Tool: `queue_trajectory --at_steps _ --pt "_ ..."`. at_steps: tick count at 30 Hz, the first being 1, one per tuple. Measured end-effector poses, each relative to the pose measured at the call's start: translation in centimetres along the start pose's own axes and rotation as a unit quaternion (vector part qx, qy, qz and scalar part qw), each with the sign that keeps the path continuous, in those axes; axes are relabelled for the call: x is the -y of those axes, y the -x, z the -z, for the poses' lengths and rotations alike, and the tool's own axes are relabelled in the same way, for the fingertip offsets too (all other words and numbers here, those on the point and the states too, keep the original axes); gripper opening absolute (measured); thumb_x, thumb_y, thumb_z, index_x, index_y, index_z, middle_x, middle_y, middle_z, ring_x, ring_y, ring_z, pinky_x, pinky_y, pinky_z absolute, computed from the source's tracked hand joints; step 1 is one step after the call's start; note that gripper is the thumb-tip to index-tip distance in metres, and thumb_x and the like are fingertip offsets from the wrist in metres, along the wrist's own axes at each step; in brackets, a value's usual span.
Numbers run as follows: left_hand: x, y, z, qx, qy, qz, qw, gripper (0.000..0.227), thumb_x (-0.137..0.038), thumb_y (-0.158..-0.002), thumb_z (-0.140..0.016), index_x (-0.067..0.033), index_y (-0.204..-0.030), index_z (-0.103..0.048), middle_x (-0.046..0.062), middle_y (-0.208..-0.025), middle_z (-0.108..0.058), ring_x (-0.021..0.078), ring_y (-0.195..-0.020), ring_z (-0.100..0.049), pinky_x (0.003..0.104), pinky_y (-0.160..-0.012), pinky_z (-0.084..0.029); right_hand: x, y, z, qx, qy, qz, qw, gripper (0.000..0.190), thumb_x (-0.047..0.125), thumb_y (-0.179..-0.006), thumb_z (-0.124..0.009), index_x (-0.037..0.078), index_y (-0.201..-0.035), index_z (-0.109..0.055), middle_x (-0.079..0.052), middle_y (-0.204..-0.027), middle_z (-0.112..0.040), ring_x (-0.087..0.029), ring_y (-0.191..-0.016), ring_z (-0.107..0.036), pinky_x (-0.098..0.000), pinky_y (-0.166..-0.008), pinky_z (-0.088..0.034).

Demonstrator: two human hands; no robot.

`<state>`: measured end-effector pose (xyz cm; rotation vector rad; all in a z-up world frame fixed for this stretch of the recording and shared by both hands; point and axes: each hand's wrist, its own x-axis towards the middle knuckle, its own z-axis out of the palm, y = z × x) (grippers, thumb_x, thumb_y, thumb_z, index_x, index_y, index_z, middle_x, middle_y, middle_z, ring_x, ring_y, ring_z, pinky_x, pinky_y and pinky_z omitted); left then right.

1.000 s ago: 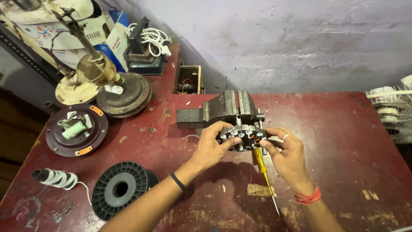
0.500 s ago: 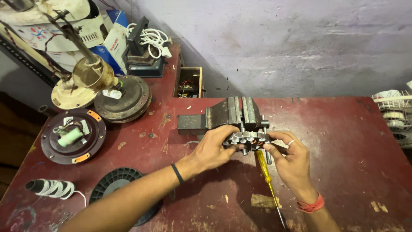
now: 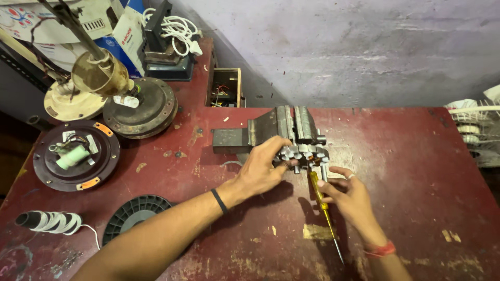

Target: The person uses a yellow-handled screwdriver to adjust and tighten components on a motor rotor held in a bench vise. They repeatedly probe and reposition the rotor, then remove it from the vise to continue adjustments on the table.

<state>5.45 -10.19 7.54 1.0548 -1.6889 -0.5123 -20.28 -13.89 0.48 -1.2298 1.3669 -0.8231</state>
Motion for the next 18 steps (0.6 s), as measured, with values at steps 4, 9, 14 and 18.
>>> queue_trajectory --at_steps 4,9,14,18 --pt "-0.4 0.0 0.1 -0.01 -0.02 0.004 1.0 0.036 -0.015 -0.09 -0.078 0.0002 -0.116 -0.059 0.018 -0.102 -0.066 0.0375 -0.094 -0.067 0.041 -0.081 -0.053 -1.4 0.1 0.0 0.008 -0.041 0.056 0.998 0.037 0.001 -0.088 -0.069 -0.003 -0.125 -0.062 -0.019 -0.093 -0.075 -0.022 -0.077 -0.071 -0.0332 -0.069 -0.058" --pt "-0.5 -0.1 0.0 -0.016 -0.018 0.02 1.0 0.037 -0.016 -0.09 -0.077 0.0001 -0.118 -0.059 0.018 -0.103 -0.068 0.0354 -0.095 -0.069 0.041 -0.081 -0.054 -0.7 1.2 0.2 0.009 -0.029 0.099 0.995 0.025 -0.003 -0.091 -0.067 -0.004 -0.115 -0.072 -0.017 -0.094 -0.074 -0.02 -0.078 -0.07 -0.0333 -0.072 -0.061" --pt "-0.3 0.0 -0.1 -0.008 -0.021 0.022 1.0 0.036 -0.017 -0.092 -0.075 -0.0001 -0.119 -0.058 0.017 -0.104 -0.068 0.0333 -0.095 -0.069 0.041 -0.082 -0.053 2.1 0.1 0.6 0.007 -0.067 0.163 0.984 0.032 -0.002 -0.092 -0.063 0.001 -0.123 -0.069 -0.011 -0.099 -0.076 -0.016 -0.081 -0.073 -0.0318 -0.077 -0.064" --pt "-0.3 -0.1 -0.1 -0.013 -0.017 0.017 1.0 0.036 -0.018 -0.092 -0.076 -0.0002 -0.119 -0.058 0.017 -0.104 -0.068 0.0335 -0.096 -0.069 0.041 -0.082 -0.054 4.4 -1.8 0.3 0.01 -0.045 0.246 0.968 0.03 -0.001 -0.096 -0.065 0.003 -0.125 -0.071 -0.009 -0.091 -0.074 -0.014 -0.076 -0.068 -0.0277 -0.071 -0.059"
